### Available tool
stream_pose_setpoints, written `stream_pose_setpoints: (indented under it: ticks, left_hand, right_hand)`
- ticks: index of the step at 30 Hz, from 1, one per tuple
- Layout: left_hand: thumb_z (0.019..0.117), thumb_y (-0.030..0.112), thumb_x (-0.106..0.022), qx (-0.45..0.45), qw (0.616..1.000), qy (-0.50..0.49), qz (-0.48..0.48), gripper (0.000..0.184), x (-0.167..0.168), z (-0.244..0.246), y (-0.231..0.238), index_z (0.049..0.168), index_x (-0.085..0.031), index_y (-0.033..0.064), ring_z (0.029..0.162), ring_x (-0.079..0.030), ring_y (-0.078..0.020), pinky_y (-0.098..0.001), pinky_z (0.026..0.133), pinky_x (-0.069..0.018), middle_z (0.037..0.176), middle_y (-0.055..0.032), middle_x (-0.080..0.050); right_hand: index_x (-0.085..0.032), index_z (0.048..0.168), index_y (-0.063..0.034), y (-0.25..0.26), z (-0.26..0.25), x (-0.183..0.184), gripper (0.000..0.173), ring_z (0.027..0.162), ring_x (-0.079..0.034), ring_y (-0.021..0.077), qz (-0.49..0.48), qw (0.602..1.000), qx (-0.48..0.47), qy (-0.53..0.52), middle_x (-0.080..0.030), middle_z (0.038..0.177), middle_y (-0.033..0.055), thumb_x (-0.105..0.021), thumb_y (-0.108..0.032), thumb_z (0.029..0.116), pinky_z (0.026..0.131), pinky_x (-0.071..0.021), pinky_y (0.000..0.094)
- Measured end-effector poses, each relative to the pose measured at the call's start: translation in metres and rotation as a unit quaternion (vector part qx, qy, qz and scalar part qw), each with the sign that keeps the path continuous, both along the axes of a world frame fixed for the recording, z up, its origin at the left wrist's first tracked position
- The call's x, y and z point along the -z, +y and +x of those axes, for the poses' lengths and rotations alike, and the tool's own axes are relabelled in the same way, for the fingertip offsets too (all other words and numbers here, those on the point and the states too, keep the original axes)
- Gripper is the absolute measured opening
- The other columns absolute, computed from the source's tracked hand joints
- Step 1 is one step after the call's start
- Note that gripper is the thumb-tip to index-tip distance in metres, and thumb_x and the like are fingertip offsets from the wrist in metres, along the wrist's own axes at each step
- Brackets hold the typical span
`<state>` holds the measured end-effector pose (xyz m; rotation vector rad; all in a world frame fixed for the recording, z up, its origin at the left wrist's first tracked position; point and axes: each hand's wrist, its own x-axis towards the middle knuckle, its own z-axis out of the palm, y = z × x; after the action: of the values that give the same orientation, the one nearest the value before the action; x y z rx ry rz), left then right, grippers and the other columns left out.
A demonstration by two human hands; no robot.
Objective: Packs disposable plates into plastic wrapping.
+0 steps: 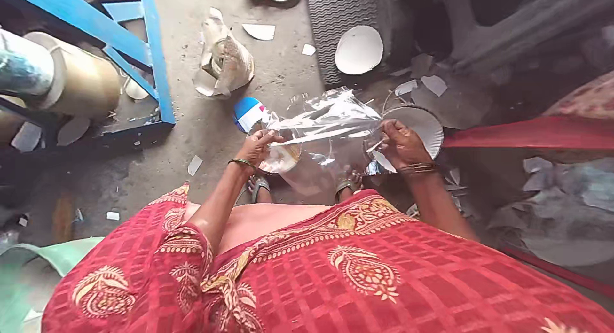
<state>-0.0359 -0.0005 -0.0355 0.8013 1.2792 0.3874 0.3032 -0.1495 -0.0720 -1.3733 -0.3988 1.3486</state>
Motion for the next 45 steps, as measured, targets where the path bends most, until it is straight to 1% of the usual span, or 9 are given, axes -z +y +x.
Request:
stream_pose_setpoints:
  ticks: [8,15,23,28,31,33,36,41,45]
  left_hand:
    - [0.099,-0.003,-0.057,-0.059,0.994,-0.087,0.011,0.039,0.008,0.0,-0.001,0.134,-0.04,0.0031,0.095,-0.068,-0.0157,-0.0326,0.087,-0.0577,0.113,-0.01,-0.062]
    - [0.099,0.003,-0.061,0.038,0.996,-0.056,-0.067,0.074,0.017,-0.008,-0.01,0.16,-0.021,0.0171,0.091,-0.064,-0.013,-0.0292,0.084,-0.0541,0.119,-0.012,-0.061]
    - [0.0988,0.009,-0.062,0.108,0.989,-0.045,-0.096,0.065,0.031,-0.015,-0.017,0.157,-0.032,0.0169,0.08,-0.061,-0.0079,-0.0265,0.074,-0.0523,0.101,-0.0042,-0.064]
    - [0.0974,0.003,-0.063,0.008,0.998,-0.024,0.051,0.052,0.037,0.0,-0.013,0.146,-0.046,0.0075,0.098,-0.065,-0.0144,-0.0326,0.085,-0.0538,0.115,-0.0103,-0.067]
    - [0.0921,-0.003,-0.065,0.049,0.981,-0.043,0.184,0.055,0.029,0.009,-0.008,0.143,-0.045,-0.0022,0.105,-0.064,-0.0142,-0.0315,0.092,-0.0547,0.132,-0.0145,-0.059]
    - [0.0898,-0.001,-0.066,0.112,0.963,-0.049,0.24,0.06,0.006,0.021,-0.006,0.145,-0.044,0.0003,0.096,-0.067,-0.0162,-0.0329,0.083,-0.0592,0.13,-0.0157,-0.059]
    - [0.0928,-0.003,-0.062,0.25,0.908,-0.09,0.323,0.061,-0.047,0.045,-0.011,0.15,-0.04,0.001,0.077,-0.065,-0.0107,-0.0267,0.064,-0.0562,0.124,-0.0123,-0.066]
    - [0.0918,-0.008,-0.064,0.364,0.787,-0.185,0.462,0.061,-0.141,0.082,-0.026,0.149,-0.044,-0.001,0.099,-0.07,-0.0129,-0.0261,0.077,-0.0581,0.125,-0.0137,-0.069]
    - [0.0874,0.001,-0.076,0.308,0.769,-0.156,0.538,0.073,-0.217,0.077,-0.03,0.151,-0.04,0.0002,0.074,-0.064,-0.009,-0.0236,0.059,-0.0535,0.13,-0.0153,-0.064]
  right_hand:
    - [-0.047,0.118,-0.0123,-0.029,0.02,0.04,0.012,0.094,-0.073,0.02,-0.051,0.999,0.006,-0.01,-0.07,0.11,0.0041,-0.038,-0.016,0.1111,0.084,-0.0617,0.0388]
    - [-0.048,0.118,-0.018,-0.044,0.027,0.059,0.012,0.054,-0.051,0.0001,-0.065,0.994,0.065,-0.065,-0.07,0.098,-0.0048,-0.038,-0.02,0.1117,0.051,-0.0461,0.0172]
    - [-0.049,0.116,-0.0168,-0.056,0.041,0.062,0.012,0.051,-0.047,-0.0018,-0.047,0.987,0.06,-0.142,-0.068,0.097,-0.0073,-0.038,-0.017,0.1102,0.05,-0.045,0.0164]
    - [-0.055,0.117,-0.0032,-0.073,0.063,0.056,0.018,0.056,-0.05,0.0065,-0.123,0.942,-0.178,-0.258,-0.064,0.089,0.0028,-0.045,-0.015,0.109,0.055,-0.0482,0.0263]
    - [-0.066,0.114,0.0078,-0.065,0.063,0.041,0.023,0.097,-0.067,0.0389,-0.188,0.797,-0.454,-0.35,-0.069,0.105,0.0268,-0.06,-0.012,0.1033,0.092,-0.0502,0.0587]
    - [-0.065,0.122,0.0079,-0.055,0.053,0.022,0.035,0.116,-0.061,0.0491,-0.155,0.76,-0.461,-0.431,-0.065,0.12,0.0322,-0.072,-0.015,0.0964,0.103,-0.043,0.0666]
    - [-0.046,0.149,-0.0008,-0.021,0.029,-0.046,0.077,0.136,-0.05,0.04,0.036,0.83,-0.326,-0.451,-0.05,0.15,0.0225,-0.082,-0.027,0.086,0.111,-0.0421,0.0573]
    - [-0.026,0.161,-0.0066,0.044,-0.013,-0.172,0.118,0.146,-0.04,0.0129,0.246,0.83,-0.395,-0.307,-0.042,0.16,0.0036,-0.086,-0.053,0.07,0.12,-0.0375,0.0331]
    - [-0.067,0.121,-0.0003,0.059,-0.035,-0.243,0.041,0.085,-0.07,0.0035,0.225,0.835,-0.453,-0.218,-0.074,0.1,0.0009,-0.077,-0.004,0.0814,0.078,-0.0596,0.0205]
